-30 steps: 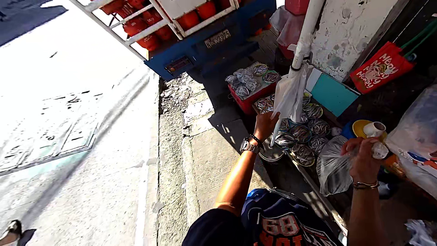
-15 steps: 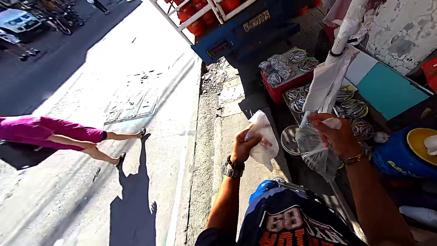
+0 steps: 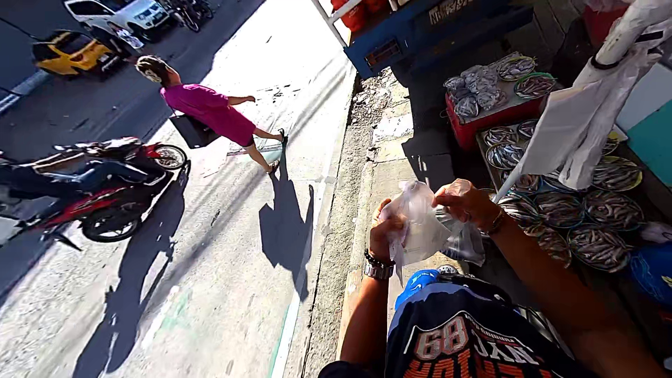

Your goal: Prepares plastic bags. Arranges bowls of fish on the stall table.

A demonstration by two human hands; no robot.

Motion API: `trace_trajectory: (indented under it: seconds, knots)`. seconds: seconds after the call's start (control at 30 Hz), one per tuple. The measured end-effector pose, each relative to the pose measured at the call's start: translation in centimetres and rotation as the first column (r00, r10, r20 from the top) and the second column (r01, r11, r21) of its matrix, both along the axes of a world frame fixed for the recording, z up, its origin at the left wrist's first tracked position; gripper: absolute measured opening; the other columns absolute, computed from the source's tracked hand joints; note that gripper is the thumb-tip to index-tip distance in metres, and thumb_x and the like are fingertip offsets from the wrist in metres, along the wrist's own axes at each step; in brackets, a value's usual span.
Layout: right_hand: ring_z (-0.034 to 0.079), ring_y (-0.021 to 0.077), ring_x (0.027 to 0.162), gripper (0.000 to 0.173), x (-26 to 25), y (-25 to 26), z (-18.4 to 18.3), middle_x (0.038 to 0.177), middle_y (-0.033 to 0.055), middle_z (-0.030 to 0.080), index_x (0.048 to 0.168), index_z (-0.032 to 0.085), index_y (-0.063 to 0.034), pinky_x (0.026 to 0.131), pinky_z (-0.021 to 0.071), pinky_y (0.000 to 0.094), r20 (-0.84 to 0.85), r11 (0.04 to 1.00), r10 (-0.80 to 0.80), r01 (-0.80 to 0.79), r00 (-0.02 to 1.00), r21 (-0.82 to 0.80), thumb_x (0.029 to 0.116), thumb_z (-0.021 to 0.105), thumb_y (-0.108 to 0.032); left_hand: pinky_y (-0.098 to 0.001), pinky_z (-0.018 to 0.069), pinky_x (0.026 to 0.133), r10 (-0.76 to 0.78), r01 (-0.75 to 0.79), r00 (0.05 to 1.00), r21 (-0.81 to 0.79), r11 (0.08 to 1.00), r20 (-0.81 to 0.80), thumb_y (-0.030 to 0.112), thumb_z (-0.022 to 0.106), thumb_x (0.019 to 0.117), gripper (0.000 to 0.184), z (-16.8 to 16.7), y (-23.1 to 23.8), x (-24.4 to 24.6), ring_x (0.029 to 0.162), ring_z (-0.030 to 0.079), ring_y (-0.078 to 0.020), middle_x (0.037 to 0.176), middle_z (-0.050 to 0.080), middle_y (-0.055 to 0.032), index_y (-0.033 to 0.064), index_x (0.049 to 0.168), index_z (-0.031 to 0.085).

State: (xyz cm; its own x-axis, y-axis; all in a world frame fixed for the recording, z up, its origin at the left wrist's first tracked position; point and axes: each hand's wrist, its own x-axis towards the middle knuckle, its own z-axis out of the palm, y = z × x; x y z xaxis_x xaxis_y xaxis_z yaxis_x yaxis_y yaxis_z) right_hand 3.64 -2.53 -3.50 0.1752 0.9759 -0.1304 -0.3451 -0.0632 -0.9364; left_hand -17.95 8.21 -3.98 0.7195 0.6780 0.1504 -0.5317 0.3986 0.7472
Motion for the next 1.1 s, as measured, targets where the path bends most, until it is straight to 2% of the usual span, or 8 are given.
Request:
trace_trajectory:
  seconds: [0.23,0.37,0.5,0.57,0.67,0.8,1.0,1.1]
  knots:
    - [0.043,-0.0036,0.04,0.007,0.4,-1.8,0.3,0.054,-0.0095,0.055,0.081,0.071,-0.0118,0.038,0.037,0.0129,0.017,0.997,-0.059,0.058,0.998,0.046,0.088,0.07,-0.013,-0.0221,0.0577,0.073,-0.158,0.163,0.985,0.071,0.984,-0.061,0.013,0.081,0.0721,0.032,-1.7,2.7,0.2,0.081,0.069,-0.0035,0.092,0.072,0.0039,0.0168,0.102,0.07]
    - [0.044,-0.0017,0.04,0.005,1.1,-3.3,0.5,0.056,-0.0073,0.055,0.083,0.067,-0.0099,0.039,0.0382,0.0137,0.073,0.979,-0.204,0.203,0.976,0.019,0.087,0.069,-0.01,-0.0304,0.0598,0.084,-0.061,0.212,0.871,0.261,0.942,-0.487,0.021,0.079,0.0827,0.053,-1.5,4.5,0.9,0.096,0.069,-0.0113,0.109,0.068,-0.0035,0.0066,0.124,0.05]
    - [0.045,0.0001,0.04,0.007,1.4,-3.8,0.6,0.058,-0.0059,0.056,0.083,0.064,-0.0092,0.039,0.0399,0.015,0.118,0.927,-0.372,0.375,0.921,-0.004,0.0858,0.071,-0.008,-0.0554,0.0396,0.11,0.611,0.184,0.635,0.861,0.475,-0.473,0.055,0.077,0.0815,0.092,0.2,5.9,2.2,0.132,0.05,-0.0409,0.14,0.053,-0.0301,-0.0095,0.14,0.047]
    - [0.045,0.0005,0.041,0.008,1.5,-3.7,0.4,0.058,-0.006,0.055,0.085,0.063,-0.0079,0.04,0.0405,0.0155,0.132,0.903,-0.423,0.429,0.896,-0.017,0.0872,0.07,-0.006,-0.0506,0.0491,0.087,0.748,0.037,0.628,0.968,0.247,-0.214,0.045,0.075,0.0878,0.064,2.1,4.6,3.7,0.101,0.061,-0.0378,0.109,0.062,-0.0281,-0.0106,0.115,0.059]
    - [0.045,0.0012,0.041,0.008,1.1,-3.3,0.2,0.057,-0.0064,0.054,0.084,0.064,-0.0078,0.04,0.0412,0.0165,0.137,0.899,-0.428,0.437,0.893,-0.04,0.086,0.071,-0.006,-0.0243,0.0494,0.057,0.406,0.215,0.766,0.794,0.568,-0.498,0.028,0.059,0.1018,0.03,3.1,1.1,6.5,0.061,0.056,-0.0064,0.077,0.061,-0.002,-0.0007,0.101,0.065]
    - [0.048,0.0011,0.045,0.01,0.3,-3.3,0.5,0.062,-0.0068,0.057,0.087,0.063,-0.007,0.043,0.0434,0.0174,0.194,0.896,-0.425,0.441,0.884,-0.048,0.0829,0.072,-0.005,-0.0272,0.0573,0.061,-0.327,0.486,0.776,0.18,0.856,-0.539,0.021,0.05,0.1067,0.024,0.5,-1.2,10.9,0.068,0.065,-0.01,0.087,0.068,-0.003,-0.0007,0.111,0.06]
    - [0.045,0.0002,0.041,0.009,1.1,-4.3,-1.0,0.059,-0.0065,0.057,0.081,0.063,-0.0093,0.04,0.0409,0.0155,0.048,0.832,-0.552,0.554,0.832,-0.029,0.0821,0.072,-0.004,-0.0268,0.0561,0.061,-0.387,0.398,0.856,-0.041,0.917,-0.344,0.006,0.052,0.102,0.008,-1.6,0.2,12.2,0.065,0.064,-0.0112,0.078,0.065,-0.0034,0.005,0.095,0.056]
    - [0.044,0.0005,0.04,0.009,1.4,-4.9,-1.9,0.059,-0.0042,0.057,0.081,0.063,-0.0073,0.038,0.0401,0.0148,0.006,0.727,-0.685,0.685,0.728,-0.042,0.0858,0.066,-0.001,-0.036,0.0596,0.081,-0.306,0.29,0.929,-0.104,0.951,-0.208,0.01,0.05,0.1034,0.01,-1.9,2.3,10.9,0.085,0.071,-0.0179,0.091,0.071,-0.0073,0.0073,0.1,0.059]
